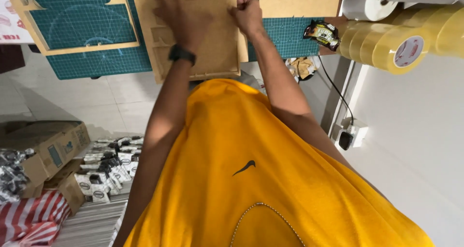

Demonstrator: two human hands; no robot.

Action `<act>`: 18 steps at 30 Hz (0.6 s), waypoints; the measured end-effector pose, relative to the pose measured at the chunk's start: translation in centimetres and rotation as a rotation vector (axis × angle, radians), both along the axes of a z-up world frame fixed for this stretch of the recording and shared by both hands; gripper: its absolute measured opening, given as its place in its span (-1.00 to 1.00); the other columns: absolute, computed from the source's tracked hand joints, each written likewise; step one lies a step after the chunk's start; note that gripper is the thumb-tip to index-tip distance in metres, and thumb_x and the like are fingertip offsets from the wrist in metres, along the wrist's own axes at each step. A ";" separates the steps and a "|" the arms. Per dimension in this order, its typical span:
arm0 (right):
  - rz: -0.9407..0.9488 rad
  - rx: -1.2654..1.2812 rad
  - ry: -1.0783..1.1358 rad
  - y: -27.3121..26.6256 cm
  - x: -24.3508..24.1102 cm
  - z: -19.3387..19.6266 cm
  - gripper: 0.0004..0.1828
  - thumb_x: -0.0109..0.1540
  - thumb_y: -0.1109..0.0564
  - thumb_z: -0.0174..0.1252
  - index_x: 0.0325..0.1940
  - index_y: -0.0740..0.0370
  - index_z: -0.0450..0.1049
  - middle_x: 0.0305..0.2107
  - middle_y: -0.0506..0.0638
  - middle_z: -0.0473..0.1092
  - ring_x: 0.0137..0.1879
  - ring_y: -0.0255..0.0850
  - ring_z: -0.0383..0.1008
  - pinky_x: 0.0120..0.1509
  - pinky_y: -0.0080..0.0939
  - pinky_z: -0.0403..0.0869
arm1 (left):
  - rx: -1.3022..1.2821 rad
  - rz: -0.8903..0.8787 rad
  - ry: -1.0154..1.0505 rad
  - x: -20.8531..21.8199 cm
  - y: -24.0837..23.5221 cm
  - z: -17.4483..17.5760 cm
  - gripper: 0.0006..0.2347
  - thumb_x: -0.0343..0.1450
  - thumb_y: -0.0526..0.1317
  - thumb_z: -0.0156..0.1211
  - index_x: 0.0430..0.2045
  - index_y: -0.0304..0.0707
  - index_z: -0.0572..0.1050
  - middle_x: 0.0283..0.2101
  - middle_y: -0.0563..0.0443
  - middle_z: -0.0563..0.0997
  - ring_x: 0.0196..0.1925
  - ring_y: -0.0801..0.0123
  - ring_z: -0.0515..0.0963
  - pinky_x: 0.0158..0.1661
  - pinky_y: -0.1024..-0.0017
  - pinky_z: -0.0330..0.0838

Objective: Folding pre-cut cardboard sheets along scored lines to assemble box components.

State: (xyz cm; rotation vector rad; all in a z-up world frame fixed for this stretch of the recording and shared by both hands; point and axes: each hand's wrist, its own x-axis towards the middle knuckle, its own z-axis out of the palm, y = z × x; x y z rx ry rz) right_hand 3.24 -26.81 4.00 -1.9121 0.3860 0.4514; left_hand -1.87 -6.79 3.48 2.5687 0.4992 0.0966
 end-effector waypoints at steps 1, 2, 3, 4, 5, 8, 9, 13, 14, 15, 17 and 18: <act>-0.022 -0.046 -0.004 0.1 0.3 -0.4 -0.53 0.07 0.25 0.37 -0.56 -0.12 0.16 -0.57 -0.29 0.16 -0.39 -0.43 0.14 -0.28 -0.40 0.24 | 0.017 0.018 0.080 1.2 -1.7 -1.7 0.18 -0.02 0.31 0.92 0.43 0.15 0.13 0.56 -0.18 -0.32 0.61 -0.26 -0.38 0.36 -0.53 -0.09; -0.020 -0.050 -0.011 0.2 0.4 0.5 -0.53 0.07 0.25 0.37 -0.56 -0.12 0.16 -0.57 -0.29 0.16 -0.39 -0.43 0.14 -0.28 -0.40 0.24 | 0.013 0.020 0.074 1.6 -2.6 -1.9 0.18 -0.02 0.31 0.92 0.43 0.15 0.13 0.56 -0.18 -0.32 0.61 -0.26 -0.38 0.36 -0.53 -0.09; -0.023 -0.092 0.035 0.6 0.5 1.4 -0.55 0.06 0.23 0.37 -0.55 -0.12 0.18 -0.58 -0.28 0.19 -0.38 -0.43 0.18 -0.28 -0.39 0.26 | 0.002 0.099 0.199 2.0 -3.1 -2.0 0.29 -0.04 0.46 0.93 0.48 0.35 -0.01 0.57 -0.13 -0.42 0.60 -0.32 -0.46 0.33 -0.60 -0.20; -0.026 -0.134 0.080 1.1 0.6 2.3 -0.57 0.06 0.20 0.38 -0.54 -0.12 0.20 -0.58 -0.28 0.22 -0.38 -0.42 0.21 -0.28 -0.39 0.29 | -0.011 0.177 0.324 2.5 -3.6 -2.2 0.39 -0.06 0.61 0.95 0.52 0.54 -0.14 0.58 -0.08 -0.52 0.59 -0.37 -0.54 0.29 -0.67 -0.31; -0.024 -0.136 0.078 1.2 0.8 2.7 -0.57 0.06 0.20 0.38 -0.54 -0.12 0.20 -0.58 -0.28 0.22 -0.38 -0.42 0.21 -0.28 -0.39 0.29 | -0.013 0.178 0.322 2.6 -3.6 -1.5 0.39 -0.06 0.61 0.95 0.52 0.54 -0.14 0.58 -0.08 -0.52 0.59 -0.37 -0.54 0.29 -0.67 -0.31; -0.038 -0.120 0.160 1.8 1.1 4.1 -0.52 0.11 0.30 0.29 -0.55 -0.09 0.11 -0.60 -0.25 0.17 -0.41 -0.44 0.19 -0.36 -0.42 0.33 | -0.118 0.147 0.360 2.9 -3.3 -0.3 0.34 0.02 0.57 0.92 0.52 0.52 -0.16 0.55 -0.08 -0.60 0.58 -0.30 -0.62 0.28 -0.69 -0.44; -0.029 -0.120 0.173 1.9 1.1 4.5 -0.56 0.13 0.29 0.28 -0.52 -0.08 0.14 -0.59 -0.25 0.17 -0.40 -0.43 0.20 -0.31 -0.41 0.37 | -0.083 0.149 0.402 3.0 -3.3 -0.4 0.40 0.01 0.59 0.92 0.53 0.47 -0.24 0.54 -0.11 -0.64 0.58 -0.32 -0.62 0.28 -0.69 -0.39; -0.014 -0.100 0.160 2.6 0.9 5.7 -0.59 0.14 0.40 0.22 -0.50 -0.03 0.20 -0.60 -0.22 0.22 -0.42 -0.41 0.36 -0.27 -0.45 0.64 | -0.089 0.183 0.416 3.1 -3.5 -1.1 0.52 0.02 0.50 1.03 0.52 0.37 -0.42 0.56 -0.13 -0.67 0.59 -0.30 -0.63 0.28 -0.68 -0.44; -0.017 -0.101 0.158 2.7 1.0 6.0 -0.59 0.14 0.40 0.22 -0.50 -0.03 0.20 -0.60 -0.22 0.22 -0.42 -0.41 0.36 -0.27 -0.45 0.64 | -0.090 0.180 0.415 3.4 -3.5 -0.9 0.52 0.02 0.50 1.03 0.52 0.37 -0.42 0.56 -0.13 -0.67 0.59 -0.30 -0.63 0.28 -0.68 -0.44; -0.012 -0.110 0.182 2.9 0.9 6.3 -0.66 0.18 0.41 0.23 -0.39 0.02 0.28 -0.56 -0.20 0.28 -0.43 -0.41 0.40 -0.34 -0.51 0.62 | -0.081 0.180 0.438 3.4 -3.5 -0.7 0.51 0.04 0.51 1.01 0.51 0.36 -0.45 0.56 -0.15 -0.66 0.60 -0.30 -0.61 0.29 -0.68 -0.42; -0.009 -0.119 0.209 3.3 0.6 6.2 -0.72 0.23 0.42 0.23 -0.28 0.08 0.36 -0.53 -0.17 0.35 -0.45 -0.41 0.44 -0.42 -0.57 0.59 | -0.073 0.178 0.465 3.4 -3.5 -0.3 0.51 0.06 0.51 0.98 0.50 0.34 -0.47 0.56 -0.17 -0.66 0.60 -0.29 -0.58 0.30 -0.67 -0.40; 0.033 -0.192 0.151 3.4 0.4 5.8 -0.72 0.20 0.42 0.18 -0.33 0.06 0.32 -0.57 -0.21 0.37 -0.45 -0.43 0.44 -0.42 -0.51 0.60 | -0.079 0.184 0.481 3.4 -3.5 0.0 0.54 0.03 0.53 1.00 0.50 0.32 -0.48 0.55 -0.16 -0.67 0.60 -0.29 -0.60 0.30 -0.66 -0.41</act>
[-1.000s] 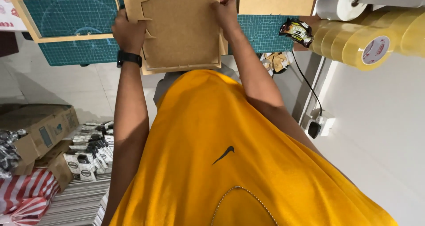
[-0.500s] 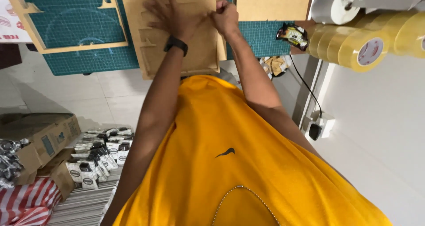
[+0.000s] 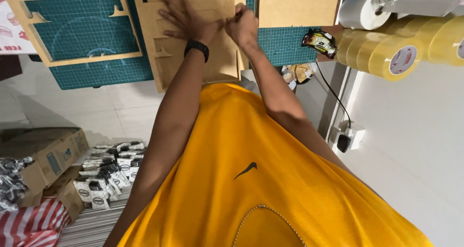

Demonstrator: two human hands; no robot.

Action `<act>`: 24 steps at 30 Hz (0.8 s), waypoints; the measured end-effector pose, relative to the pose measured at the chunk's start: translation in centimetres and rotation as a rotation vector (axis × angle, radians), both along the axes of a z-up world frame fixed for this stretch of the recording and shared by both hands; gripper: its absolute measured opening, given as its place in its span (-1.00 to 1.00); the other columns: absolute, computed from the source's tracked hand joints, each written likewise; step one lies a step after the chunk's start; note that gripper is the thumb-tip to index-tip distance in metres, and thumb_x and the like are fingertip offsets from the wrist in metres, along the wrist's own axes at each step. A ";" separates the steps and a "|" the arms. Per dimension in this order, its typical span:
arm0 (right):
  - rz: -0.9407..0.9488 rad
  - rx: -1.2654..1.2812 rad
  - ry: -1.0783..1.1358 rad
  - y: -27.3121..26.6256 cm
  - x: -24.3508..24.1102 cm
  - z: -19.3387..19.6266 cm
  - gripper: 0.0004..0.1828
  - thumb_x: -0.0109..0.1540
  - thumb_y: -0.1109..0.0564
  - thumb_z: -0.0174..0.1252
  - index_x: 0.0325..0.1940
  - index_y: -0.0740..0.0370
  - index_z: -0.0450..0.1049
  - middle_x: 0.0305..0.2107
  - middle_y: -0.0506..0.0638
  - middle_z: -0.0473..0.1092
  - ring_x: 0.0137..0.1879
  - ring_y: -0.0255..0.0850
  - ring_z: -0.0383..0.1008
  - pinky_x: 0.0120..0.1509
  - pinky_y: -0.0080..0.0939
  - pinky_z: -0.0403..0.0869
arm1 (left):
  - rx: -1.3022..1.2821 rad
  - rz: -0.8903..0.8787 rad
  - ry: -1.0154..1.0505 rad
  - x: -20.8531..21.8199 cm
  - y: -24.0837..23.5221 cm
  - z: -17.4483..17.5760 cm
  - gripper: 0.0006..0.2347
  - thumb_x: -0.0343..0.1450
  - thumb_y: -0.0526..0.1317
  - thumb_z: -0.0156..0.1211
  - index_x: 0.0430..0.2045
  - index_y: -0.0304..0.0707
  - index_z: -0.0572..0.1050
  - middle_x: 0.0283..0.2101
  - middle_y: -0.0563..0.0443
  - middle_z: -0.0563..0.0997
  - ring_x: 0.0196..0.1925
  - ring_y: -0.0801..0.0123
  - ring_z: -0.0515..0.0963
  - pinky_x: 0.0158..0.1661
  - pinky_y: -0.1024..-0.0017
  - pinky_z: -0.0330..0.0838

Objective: Folding pre-cut cardboard sheets along scored lines to assemble box components.

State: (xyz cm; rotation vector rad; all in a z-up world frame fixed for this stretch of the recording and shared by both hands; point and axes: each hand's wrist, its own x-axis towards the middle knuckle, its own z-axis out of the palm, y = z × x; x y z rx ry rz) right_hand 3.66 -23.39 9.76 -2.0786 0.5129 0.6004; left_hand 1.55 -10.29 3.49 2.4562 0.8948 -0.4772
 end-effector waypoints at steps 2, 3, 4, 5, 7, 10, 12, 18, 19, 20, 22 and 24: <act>0.050 -0.071 -0.059 0.1 -0.1 -1.2 -0.72 0.17 0.41 0.12 -0.37 0.05 0.28 -0.62 -0.24 0.39 -0.46 -0.45 0.44 -0.42 -0.44 0.60 | -0.009 0.005 0.012 0.2 0.0 0.7 0.57 0.01 0.54 1.02 0.51 0.29 -0.49 0.55 -0.16 -0.68 0.60 -0.28 -0.61 0.31 -0.65 -0.42; 0.085 -0.174 -0.083 0.1 -0.2 -2.0 -0.89 0.16 0.28 0.13 -0.32 0.14 0.34 -0.53 -0.10 0.47 -0.38 -0.24 0.53 -0.36 -0.24 0.60 | -0.031 0.007 0.016 0.3 0.2 1.1 0.52 0.06 0.47 0.99 0.50 0.28 -0.50 0.56 -0.16 -0.65 0.60 -0.28 -0.59 0.32 -0.63 -0.42; 0.119 -0.277 -0.108 0.2 -0.2 -2.8 -0.88 0.16 0.14 0.14 -0.28 0.23 0.41 -0.44 0.05 0.55 -0.29 -0.04 0.61 -0.31 -0.04 0.61 | -0.053 0.010 0.021 0.4 0.3 1.6 0.48 0.10 0.40 0.96 0.49 0.27 -0.51 0.57 -0.16 -0.62 0.61 -0.28 -0.58 0.33 -0.61 -0.42; 0.118 -0.278 -0.110 0.1 -0.2 -2.9 -0.88 0.16 0.14 0.14 -0.28 0.23 0.41 -0.44 0.05 0.55 -0.29 -0.04 0.61 -0.31 -0.04 0.61 | -0.054 0.008 0.019 0.5 0.3 1.3 0.48 0.10 0.40 0.96 0.49 0.27 -0.51 0.57 -0.16 -0.62 0.61 -0.28 -0.58 0.33 -0.61 -0.42; 0.139 -0.284 -0.137 0.0 -0.3 -3.0 -0.73 0.15 0.05 0.27 -0.23 0.28 0.45 -0.41 0.09 0.59 -0.27 -0.02 0.67 -0.29 -0.08 0.65 | -0.045 0.003 0.011 0.4 0.4 0.9 0.53 0.09 0.43 0.99 0.49 0.22 -0.55 0.55 -0.19 -0.69 0.60 -0.30 -0.59 0.31 -0.64 -0.40; 0.209 -0.260 -0.203 1.0 -1.1 -1.1 -0.71 0.25 0.03 0.26 -0.22 0.33 0.44 -0.60 -0.06 0.54 -0.57 -0.23 0.58 -0.67 -0.30 0.52 | -0.041 0.018 0.009 0.4 0.4 0.0 0.50 0.12 0.38 0.96 0.47 0.23 -0.59 0.55 -0.18 -0.69 0.61 -0.31 -0.57 0.32 -0.63 -0.38; 0.216 -0.264 -0.178 1.0 -1.0 -1.7 -0.73 0.27 0.03 0.23 -0.20 0.32 0.44 -0.58 -0.06 0.55 -0.57 -0.27 0.58 -0.68 -0.34 0.51 | -0.008 0.016 0.028 0.6 0.3 -0.6 0.52 0.10 0.46 0.95 0.47 0.24 -0.58 0.55 -0.21 -0.68 0.61 -0.32 -0.55 0.32 -0.62 -0.36; 0.224 -0.022 0.005 -1.3 2.1 -0.5 -0.75 0.27 0.11 0.27 -0.33 0.04 0.28 -0.50 -0.15 0.34 -0.38 -0.33 0.38 -0.32 -0.32 0.48 | 0.019 -0.011 0.056 0.6 0.0 -0.1 0.59 0.04 0.51 0.98 0.47 0.19 -0.61 0.51 -0.23 -0.75 0.58 -0.32 -0.62 0.30 -0.66 -0.40; 0.263 0.018 -0.032 -1.8 2.5 -1.0 -0.59 0.33 0.00 0.26 -0.42 -0.06 0.14 -0.63 -0.25 0.10 -0.46 -0.39 0.11 -0.32 -0.26 0.22 | 0.040 -0.026 0.085 0.8 0.0 0.1 0.56 0.08 0.51 0.94 0.48 0.16 -0.60 0.51 -0.25 -0.75 0.58 -0.31 -0.62 0.31 -0.64 -0.38; 0.265 0.021 -0.032 -1.7 2.2 -1.2 -0.59 0.33 0.00 0.26 -0.42 -0.06 0.14 -0.63 -0.25 0.10 -0.46 -0.39 0.11 -0.32 -0.26 0.22 | 0.043 -0.024 0.085 0.7 0.1 0.6 0.56 0.08 0.51 0.94 0.48 0.16 -0.60 0.51 -0.25 -0.75 0.58 -0.31 -0.62 0.31 -0.64 -0.38; 0.260 -0.037 -0.130 -1.6 1.8 -1.6 -0.59 0.29 0.03 0.29 -0.46 0.00 0.16 -0.65 -0.22 0.04 -0.49 -0.37 0.10 -0.29 -0.27 0.32 | -0.017 -0.009 0.103 1.0 0.1 1.7 0.52 0.11 0.44 0.93 0.47 0.18 -0.60 0.53 -0.19 -0.73 0.60 -0.30 -0.58 0.31 -0.63 -0.37; 0.249 -0.052 -0.129 -1.3 1.2 -0.9 -0.72 0.29 0.03 0.26 -0.08 0.09 0.30 -0.66 -0.23 0.20 -0.49 -0.39 0.22 -0.26 -0.28 0.43 | -0.018 -0.005 0.076 0.7 -0.1 0.8 0.52 0.10 0.45 0.93 0.47 0.18 -0.59 0.54 -0.19 -0.70 0.60 -0.30 -0.59 0.31 -0.64 -0.40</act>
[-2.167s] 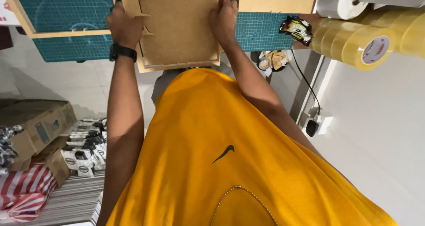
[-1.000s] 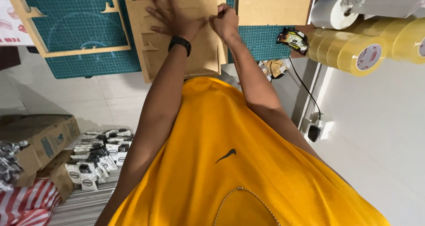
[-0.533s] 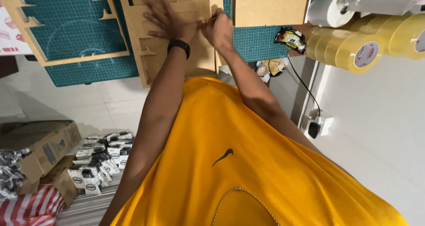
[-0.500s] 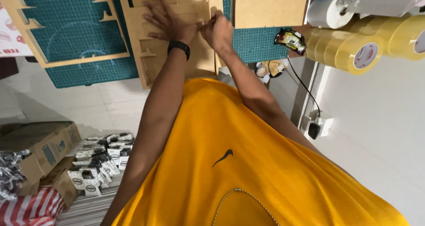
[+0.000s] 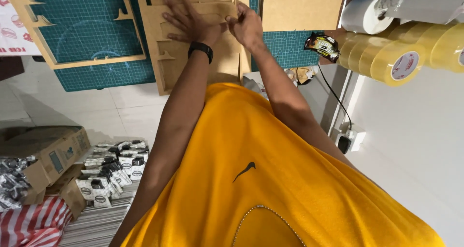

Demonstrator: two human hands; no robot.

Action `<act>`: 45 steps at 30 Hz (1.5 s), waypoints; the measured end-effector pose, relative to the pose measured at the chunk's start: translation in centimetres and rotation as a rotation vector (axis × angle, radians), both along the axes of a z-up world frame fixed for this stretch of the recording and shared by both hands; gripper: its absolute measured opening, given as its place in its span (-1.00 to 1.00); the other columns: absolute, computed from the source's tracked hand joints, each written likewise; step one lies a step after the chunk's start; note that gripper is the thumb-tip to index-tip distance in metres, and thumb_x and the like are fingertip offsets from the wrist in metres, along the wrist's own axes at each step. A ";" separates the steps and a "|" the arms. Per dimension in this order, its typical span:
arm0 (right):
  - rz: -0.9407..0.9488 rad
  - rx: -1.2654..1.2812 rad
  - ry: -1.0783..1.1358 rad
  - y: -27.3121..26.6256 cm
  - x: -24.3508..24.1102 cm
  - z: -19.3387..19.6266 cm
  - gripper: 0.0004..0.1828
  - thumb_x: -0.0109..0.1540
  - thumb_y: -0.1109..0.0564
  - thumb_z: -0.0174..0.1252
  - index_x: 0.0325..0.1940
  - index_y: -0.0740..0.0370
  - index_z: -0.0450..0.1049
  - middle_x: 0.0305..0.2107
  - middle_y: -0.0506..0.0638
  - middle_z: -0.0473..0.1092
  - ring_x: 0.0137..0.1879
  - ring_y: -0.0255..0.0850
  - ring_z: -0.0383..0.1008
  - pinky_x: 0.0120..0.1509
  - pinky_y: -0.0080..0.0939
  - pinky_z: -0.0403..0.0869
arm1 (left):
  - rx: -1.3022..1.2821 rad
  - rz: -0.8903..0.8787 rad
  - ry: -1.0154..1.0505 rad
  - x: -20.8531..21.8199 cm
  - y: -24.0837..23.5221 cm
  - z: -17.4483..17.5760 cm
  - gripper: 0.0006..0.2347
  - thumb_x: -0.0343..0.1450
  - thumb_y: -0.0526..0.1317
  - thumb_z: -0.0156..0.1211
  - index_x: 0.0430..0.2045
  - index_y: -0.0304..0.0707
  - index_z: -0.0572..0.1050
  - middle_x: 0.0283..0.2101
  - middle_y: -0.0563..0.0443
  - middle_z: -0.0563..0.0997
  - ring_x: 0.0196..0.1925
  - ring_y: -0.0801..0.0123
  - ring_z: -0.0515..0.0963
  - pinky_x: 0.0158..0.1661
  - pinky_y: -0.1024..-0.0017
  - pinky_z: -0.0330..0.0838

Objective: Folding pre-cut cardboard sheets along scored lines to assemble box components.

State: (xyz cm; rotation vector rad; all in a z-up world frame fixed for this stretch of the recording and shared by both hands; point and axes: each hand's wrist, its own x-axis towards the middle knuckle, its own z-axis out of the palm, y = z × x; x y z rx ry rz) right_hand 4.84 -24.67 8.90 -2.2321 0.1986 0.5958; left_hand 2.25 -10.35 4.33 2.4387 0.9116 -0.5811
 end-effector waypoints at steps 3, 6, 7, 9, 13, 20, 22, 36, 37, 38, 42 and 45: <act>0.016 -0.024 -0.031 0.6 -0.9 0.6 -0.79 0.31 0.09 0.24 -0.03 0.10 0.39 -0.69 -0.22 0.39 -0.58 -0.38 0.35 -0.41 -0.29 0.52 | 0.004 0.003 -0.015 -0.2 0.2 0.3 0.52 0.11 0.47 0.93 0.48 0.18 -0.59 0.55 -0.18 -0.68 0.60 -0.28 -0.59 0.31 -0.64 -0.41; 0.064 -0.095 -0.118 0.7 -1.7 -0.7 -0.84 0.33 0.12 0.24 -0.27 0.02 0.38 -0.72 -0.20 0.41 -0.66 -0.32 0.32 -0.62 -0.26 0.46 | -0.009 0.006 0.008 0.0 0.4 0.5 0.52 0.11 0.45 0.93 0.47 0.18 -0.60 0.55 -0.19 -0.68 0.60 -0.29 -0.59 0.32 -0.62 -0.42; 0.083 -0.154 -0.180 0.8 -1.8 -1.4 -0.88 0.32 0.09 0.25 -0.18 0.02 0.41 -0.72 -0.22 0.40 -0.65 -0.29 0.28 -0.65 -0.24 0.42 | -0.024 0.009 0.015 0.1 0.5 0.4 0.52 0.11 0.43 0.94 0.47 0.18 -0.60 0.55 -0.20 -0.68 0.60 -0.29 -0.60 0.31 -0.63 -0.44; 0.084 -0.130 -0.125 1.0 -1.2 0.2 -0.90 0.33 0.07 0.24 -0.16 0.05 0.44 -0.67 -0.16 0.48 -0.59 -0.26 0.42 -0.53 -0.19 0.52 | -0.013 0.016 -0.003 0.1 0.5 -0.2 0.53 0.06 0.45 0.95 0.48 0.21 -0.57 0.55 -0.18 -0.68 0.61 -0.28 -0.58 0.30 -0.64 -0.41; 0.094 0.070 0.067 -0.6 1.1 0.2 -0.65 0.34 0.06 0.23 -0.37 -0.03 0.17 -0.59 -0.24 0.16 -0.48 -0.40 0.15 -0.39 -0.34 0.32 | 0.030 -0.008 -0.002 0.0 0.2 -0.3 0.53 0.08 0.47 0.93 0.48 0.18 -0.58 0.53 -0.14 -0.72 0.60 -0.30 -0.57 0.30 -0.66 -0.34; 0.136 0.162 0.051 -0.1 1.8 1.4 -0.74 0.33 0.04 0.20 -0.39 0.04 0.32 -0.47 -0.10 0.37 -0.27 -0.21 0.45 -0.01 -0.10 0.59 | 0.057 -0.007 0.013 0.4 0.0 -1.2 0.57 0.05 0.50 0.94 0.46 0.17 -0.63 0.54 -0.15 -0.71 0.61 -0.31 -0.55 0.29 -0.67 -0.27; 0.153 -0.049 -0.184 0.1 0.6 -0.3 -0.76 0.28 -0.05 0.26 -0.38 -0.01 0.39 -0.69 -0.18 0.36 -0.57 -0.32 0.27 -0.43 -0.16 0.36 | 0.029 0.016 -0.004 0.2 0.1 -1.9 0.60 0.03 0.51 0.97 0.46 0.17 -0.63 0.51 -0.15 -0.76 0.58 -0.30 -0.64 0.28 -0.68 -0.42; -0.085 0.107 0.191 -3.2 -3.5 -2.2 -0.76 0.24 0.28 0.18 -0.30 -0.03 0.30 -0.53 -0.20 0.32 -0.46 -0.41 0.36 -0.39 -0.38 0.47 | 0.058 -0.085 0.097 -0.8 0.3 -1.4 0.40 0.21 0.64 0.83 0.55 0.07 -0.34 0.51 -0.37 -0.61 0.55 -0.35 -0.62 0.36 -0.61 -0.38; -0.113 0.095 0.191 -3.6 -3.7 -2.9 -0.83 0.24 0.16 0.30 -0.19 -0.03 0.43 -0.48 -0.16 0.44 -0.46 -0.39 0.52 -0.35 -0.34 0.62 | 0.127 -0.111 0.038 -0.9 0.4 -2.6 0.46 0.23 0.74 0.86 0.54 0.00 -0.34 0.54 -0.40 -0.53 0.55 -0.35 -0.61 0.36 -0.61 -0.33; -0.112 0.097 0.198 -3.5 -4.1 -2.7 -0.83 0.24 0.16 0.30 -0.19 -0.03 0.43 -0.48 -0.16 0.44 -0.46 -0.39 0.52 -0.35 -0.34 0.62 | 0.129 -0.110 0.044 -1.4 0.5 -1.7 0.46 0.23 0.74 0.86 0.54 0.00 -0.34 0.54 -0.40 -0.53 0.55 -0.35 -0.61 0.36 -0.61 -0.33; -0.254 0.173 0.200 -2.9 -4.2 -2.5 -0.81 0.21 0.21 0.35 -0.36 0.05 0.44 -0.45 -0.16 0.44 -0.34 -0.39 0.49 -0.35 -0.38 0.70 | 0.043 -0.169 -0.083 -3.0 0.2 0.1 0.31 0.09 0.46 0.92 0.51 0.12 -0.12 0.55 -0.34 -0.36 0.56 -0.29 -0.50 0.37 -0.56 -0.42; -0.285 0.136 0.200 -2.8 -4.1 -2.8 -0.82 0.18 0.20 0.37 -0.35 0.05 0.45 -0.49 -0.15 0.49 -0.40 -0.42 0.51 -0.37 -0.39 0.66 | 0.074 -0.195 -0.080 -3.6 -0.2 -0.2 0.38 0.07 0.57 0.96 0.53 0.18 -0.14 0.53 -0.40 -0.46 0.55 -0.31 -0.59 0.40 -0.55 -0.44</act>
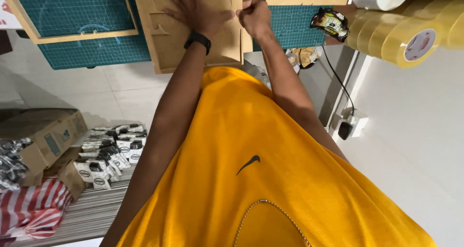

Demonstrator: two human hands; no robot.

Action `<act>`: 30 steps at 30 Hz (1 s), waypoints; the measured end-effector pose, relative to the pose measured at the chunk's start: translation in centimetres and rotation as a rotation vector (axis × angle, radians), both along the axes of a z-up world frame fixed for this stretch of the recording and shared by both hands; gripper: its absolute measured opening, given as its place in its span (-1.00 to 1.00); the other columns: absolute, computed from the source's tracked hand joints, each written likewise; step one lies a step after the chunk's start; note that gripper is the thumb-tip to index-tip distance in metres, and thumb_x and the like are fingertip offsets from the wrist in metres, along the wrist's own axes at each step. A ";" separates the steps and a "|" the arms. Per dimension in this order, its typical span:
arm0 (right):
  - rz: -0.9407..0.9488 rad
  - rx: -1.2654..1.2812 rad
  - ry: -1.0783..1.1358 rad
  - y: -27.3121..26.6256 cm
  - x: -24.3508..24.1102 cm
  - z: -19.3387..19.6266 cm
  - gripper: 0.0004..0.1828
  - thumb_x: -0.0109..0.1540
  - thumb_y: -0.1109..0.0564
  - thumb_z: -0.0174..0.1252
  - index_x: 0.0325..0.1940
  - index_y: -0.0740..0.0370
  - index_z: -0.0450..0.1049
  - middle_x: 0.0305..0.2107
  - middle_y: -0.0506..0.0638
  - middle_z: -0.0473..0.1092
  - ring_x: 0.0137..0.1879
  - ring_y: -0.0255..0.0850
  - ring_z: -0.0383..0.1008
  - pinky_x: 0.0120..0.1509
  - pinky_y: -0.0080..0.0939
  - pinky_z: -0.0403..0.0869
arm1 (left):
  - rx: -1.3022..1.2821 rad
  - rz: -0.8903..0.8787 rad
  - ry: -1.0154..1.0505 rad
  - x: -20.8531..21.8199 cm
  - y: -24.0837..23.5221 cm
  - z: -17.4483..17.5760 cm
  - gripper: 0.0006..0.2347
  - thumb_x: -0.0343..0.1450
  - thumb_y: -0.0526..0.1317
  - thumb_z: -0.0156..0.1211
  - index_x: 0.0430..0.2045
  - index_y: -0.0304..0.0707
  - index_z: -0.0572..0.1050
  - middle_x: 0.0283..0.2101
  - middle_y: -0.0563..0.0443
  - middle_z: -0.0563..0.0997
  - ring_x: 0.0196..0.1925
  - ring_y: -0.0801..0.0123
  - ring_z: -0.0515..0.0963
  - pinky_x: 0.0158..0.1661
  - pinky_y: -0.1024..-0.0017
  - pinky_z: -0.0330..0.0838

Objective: Folding pre-cut cardboard sheets along scored lines to assemble box components.

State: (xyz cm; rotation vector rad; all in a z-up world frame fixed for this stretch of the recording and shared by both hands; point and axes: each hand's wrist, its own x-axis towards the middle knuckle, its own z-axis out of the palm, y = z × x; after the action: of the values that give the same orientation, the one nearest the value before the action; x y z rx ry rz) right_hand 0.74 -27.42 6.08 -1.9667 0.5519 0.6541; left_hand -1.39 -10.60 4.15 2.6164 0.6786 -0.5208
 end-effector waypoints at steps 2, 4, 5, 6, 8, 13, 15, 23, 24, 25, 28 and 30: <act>0.021 -0.036 -0.008 0.1 -0.1 -0.1 -0.82 0.18 0.20 0.36 -0.32 0.05 0.45 -0.51 -0.14 0.54 -0.44 -0.44 0.54 -0.34 -0.39 0.62 | 0.000 0.013 0.008 0.1 -0.1 0.6 0.44 0.05 0.61 0.98 0.54 0.11 -0.19 0.53 -0.42 -0.51 0.55 -0.34 -0.61 0.41 -0.54 -0.45; -0.015 0.007 -0.010 0.2 0.0 0.0 -0.84 0.19 0.26 0.35 -0.28 0.12 0.48 -0.49 -0.12 0.46 -0.41 -0.40 0.49 -0.39 -0.40 0.56 | -0.031 0.018 0.122 0.8 -0.1 2.0 0.41 0.09 0.63 0.88 0.55 0.13 -0.22 0.50 -0.44 -0.57 0.50 -0.30 -0.70 0.42 -0.51 -0.54; -0.021 0.005 -0.014 0.3 0.1 0.3 -0.84 0.19 0.26 0.35 -0.28 0.12 0.48 -0.49 -0.12 0.46 -0.41 -0.40 0.49 -0.39 -0.40 0.56 | -0.033 0.011 0.118 1.1 -0.1 2.5 0.41 0.09 0.63 0.88 0.55 0.13 -0.22 0.50 -0.44 -0.57 0.50 -0.30 -0.70 0.42 -0.51 -0.54; -0.025 0.008 0.003 0.4 0.2 0.7 -0.85 0.19 0.26 0.35 -0.25 0.12 0.50 -0.40 -0.10 0.49 -0.30 -0.38 0.52 -0.29 -0.42 0.63 | -0.020 0.009 0.169 1.4 -0.2 3.0 0.38 0.13 0.61 0.85 0.55 0.12 -0.25 0.52 -0.41 -0.55 0.51 -0.29 -0.67 0.41 -0.49 -0.52; -0.033 0.010 0.011 1.0 0.4 2.5 -0.85 0.19 0.26 0.35 -0.23 0.13 0.51 -0.31 -0.08 0.51 -0.19 -0.35 0.56 -0.18 -0.44 0.69 | -0.008 0.003 0.211 1.7 -0.3 2.6 0.36 0.17 0.58 0.82 0.55 0.11 -0.29 0.53 -0.39 -0.52 0.52 -0.27 -0.65 0.40 -0.48 -0.51; 0.003 -0.171 -0.038 3.5 -1.2 4.8 -0.83 0.19 0.37 0.27 -0.43 0.18 0.53 -0.52 -0.09 0.57 -0.45 -0.44 0.61 -0.44 -0.62 0.70 | 0.029 0.072 0.093 1.5 -0.3 0.2 0.51 -0.05 0.45 0.97 0.54 0.23 -0.36 0.51 -0.24 -0.69 0.59 -0.29 -0.57 0.41 -0.52 -0.38; 0.009 -0.106 -0.060 2.8 -1.6 4.6 -0.76 0.22 0.39 0.23 -0.47 0.15 0.48 -0.54 -0.11 0.51 -0.47 -0.41 0.54 -0.45 -0.59 0.68 | 0.039 0.059 0.080 1.2 -0.3 -0.2 0.51 -0.06 0.46 0.95 0.54 0.27 -0.38 0.51 -0.24 -0.69 0.59 -0.29 -0.59 0.38 -0.55 -0.37; 0.025 -0.002 -0.060 0.9 -1.7 4.0 -0.72 0.25 0.23 0.36 -0.44 0.02 0.41 -0.57 -0.21 0.38 -0.40 -0.44 0.35 -0.29 -0.45 0.53 | 0.024 0.036 0.051 1.0 0.0 0.3 0.57 -0.06 0.59 0.96 0.53 0.31 -0.44 0.56 -0.23 -0.61 0.61 -0.28 -0.50 0.34 -0.59 -0.28; 0.078 -0.010 -0.110 0.4 -1.8 3.4 -0.80 0.20 0.11 0.43 -0.37 0.03 0.49 -0.49 -0.23 0.46 -0.32 -0.45 0.42 -0.22 -0.42 0.51 | 0.016 0.036 0.074 1.1 0.0 0.6 0.55 -0.04 0.58 0.94 0.52 0.30 -0.45 0.55 -0.22 -0.63 0.61 -0.28 -0.53 0.35 -0.59 -0.32; 0.131 -0.018 -0.159 -0.2 -1.9 2.7 -0.77 0.15 -0.01 0.50 -0.30 0.04 0.56 -0.41 -0.24 0.53 -0.23 -0.46 0.50 -0.14 -0.39 0.50 | 0.009 0.037 0.097 1.2 -0.1 0.9 0.53 -0.01 0.57 0.91 0.52 0.30 -0.45 0.54 -0.22 -0.66 0.60 -0.27 -0.55 0.35 -0.59 -0.35; 0.500 -0.133 0.093 -0.2 -0.5 5.7 -0.50 0.26 -0.39 0.23 -0.34 0.07 0.48 -0.71 -0.14 0.47 -0.51 -0.42 0.52 -0.12 -0.26 0.46 | 0.010 0.032 0.110 1.4 -0.1 1.6 0.56 -0.07 0.58 0.93 0.52 0.31 -0.45 0.54 -0.24 -0.64 0.60 -0.28 -0.53 0.35 -0.58 -0.33; 0.616 -0.160 0.025 -0.5 -0.4 4.4 -0.47 0.31 -0.37 0.16 -0.32 0.14 0.39 -0.65 -0.03 0.44 -0.44 -0.18 0.50 -0.20 -0.10 0.39 | 0.005 0.039 0.135 1.7 -0.2 2.1 0.54 -0.06 0.56 0.92 0.52 0.34 -0.45 0.53 -0.22 -0.66 0.60 -0.27 -0.54 0.35 -0.57 -0.34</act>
State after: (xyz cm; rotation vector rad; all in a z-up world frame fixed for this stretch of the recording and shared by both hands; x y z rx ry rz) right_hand 0.34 -27.96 10.44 -2.2952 -0.0063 1.0346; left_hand 0.26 -10.76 6.22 2.5844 0.7715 -0.6892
